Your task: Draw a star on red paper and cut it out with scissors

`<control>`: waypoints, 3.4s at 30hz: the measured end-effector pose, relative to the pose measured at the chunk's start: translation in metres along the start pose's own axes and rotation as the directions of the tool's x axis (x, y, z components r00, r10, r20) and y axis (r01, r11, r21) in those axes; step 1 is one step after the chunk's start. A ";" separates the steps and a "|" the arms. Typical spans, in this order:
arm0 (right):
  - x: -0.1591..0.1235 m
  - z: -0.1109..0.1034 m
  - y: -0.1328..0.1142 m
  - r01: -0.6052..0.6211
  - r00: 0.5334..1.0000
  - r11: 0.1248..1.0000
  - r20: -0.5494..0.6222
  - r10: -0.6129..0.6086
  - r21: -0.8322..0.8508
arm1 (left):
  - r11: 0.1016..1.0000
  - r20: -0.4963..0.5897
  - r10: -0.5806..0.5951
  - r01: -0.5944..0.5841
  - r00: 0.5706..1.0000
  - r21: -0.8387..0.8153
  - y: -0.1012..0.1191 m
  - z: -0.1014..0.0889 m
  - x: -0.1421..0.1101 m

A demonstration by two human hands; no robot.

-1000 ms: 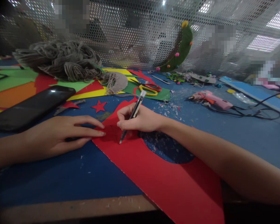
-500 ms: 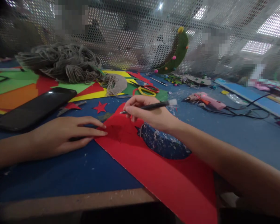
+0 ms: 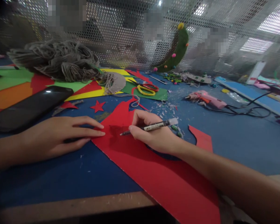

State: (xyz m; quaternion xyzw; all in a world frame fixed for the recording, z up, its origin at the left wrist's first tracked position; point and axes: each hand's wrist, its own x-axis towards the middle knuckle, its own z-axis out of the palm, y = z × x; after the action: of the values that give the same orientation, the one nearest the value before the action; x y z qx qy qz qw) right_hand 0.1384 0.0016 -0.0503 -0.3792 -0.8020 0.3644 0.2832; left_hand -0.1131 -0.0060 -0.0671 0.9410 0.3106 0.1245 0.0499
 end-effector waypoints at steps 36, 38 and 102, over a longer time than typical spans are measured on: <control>0.005 0.004 0.002 -0.140 0.981 0.987 -0.143 0.128 -0.078 | 0.998 0.027 -0.057 0.057 0.998 0.001 0.006 -0.004 0.001; 0.006 0.004 0.002 -0.150 0.979 0.987 -0.148 0.140 -0.060 | 0.998 0.020 -0.057 0.057 0.998 -0.007 0.005 -0.003 0.001; 0.001 -0.010 0.005 0.108 0.983 0.965 -0.174 -0.067 0.238 | 0.999 0.012 -0.038 0.038 0.999 -0.012 0.004 -0.001 0.001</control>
State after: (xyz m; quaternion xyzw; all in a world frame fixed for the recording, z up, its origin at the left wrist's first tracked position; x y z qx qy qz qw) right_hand 0.1472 0.0078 -0.0485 -0.3339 -0.7406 0.4157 0.4090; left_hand -0.1101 -0.0091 -0.0653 0.9353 0.3276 0.1198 0.0597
